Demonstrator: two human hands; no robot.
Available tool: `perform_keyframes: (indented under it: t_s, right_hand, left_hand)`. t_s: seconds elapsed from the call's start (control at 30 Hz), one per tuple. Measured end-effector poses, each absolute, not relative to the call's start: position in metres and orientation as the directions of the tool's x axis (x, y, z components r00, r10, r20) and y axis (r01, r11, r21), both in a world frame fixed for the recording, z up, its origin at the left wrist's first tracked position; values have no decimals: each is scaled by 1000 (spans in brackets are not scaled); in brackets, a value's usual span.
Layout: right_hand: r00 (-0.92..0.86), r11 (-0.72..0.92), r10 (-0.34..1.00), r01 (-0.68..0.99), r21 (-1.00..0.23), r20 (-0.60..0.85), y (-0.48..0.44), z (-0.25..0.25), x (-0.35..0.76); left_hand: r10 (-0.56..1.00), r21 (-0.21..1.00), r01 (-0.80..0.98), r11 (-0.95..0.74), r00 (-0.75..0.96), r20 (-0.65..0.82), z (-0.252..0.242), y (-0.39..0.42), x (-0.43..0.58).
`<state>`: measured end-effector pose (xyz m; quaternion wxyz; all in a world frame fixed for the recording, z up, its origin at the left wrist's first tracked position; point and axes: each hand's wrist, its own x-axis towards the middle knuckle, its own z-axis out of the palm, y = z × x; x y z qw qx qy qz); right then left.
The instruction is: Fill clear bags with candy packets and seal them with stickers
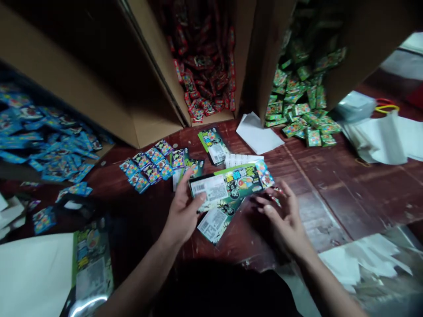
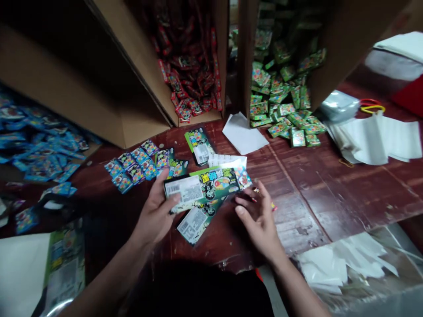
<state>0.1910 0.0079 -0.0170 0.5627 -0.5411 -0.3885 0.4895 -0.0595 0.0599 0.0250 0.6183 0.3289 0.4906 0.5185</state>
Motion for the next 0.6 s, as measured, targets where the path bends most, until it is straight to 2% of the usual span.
perform_keyframes:
  t_s: [0.1, 0.23, 0.3, 0.4, 0.47, 0.6]
  right_hand:
    - [308, -14, 946, -259, -966, -96, 9, -19, 179]
    - [311, 51, 950, -203, -978, -15, 19, -10, 179]
    - [278, 88, 959, -127, -988, 49, 25, -7, 185]
    - [176, 189, 965, 45, -981, 194, 31, -7, 193]
    - [47, 233, 970, 129, -964, 240, 30, -9, 195]
    - [-199, 212, 966, 246, -946, 165, 19, -14, 193]
  left_hand:
    - [940, 877, -347, 331, 41, -338, 10, 25, -46]
    - [909, 929, -35, 367, 223, -351, -8, -6, -45]
    - [875, 933, 38, 358, 334, -350, -10, -11, -48]
    - [817, 929, 37, 369, 464, -343, -7, -11, -49]
    - [781, 922, 34, 385, 520, -345, -5, -10, -47]
    - [853, 951, -6, 310, 443, -276, -4, -4, -40]
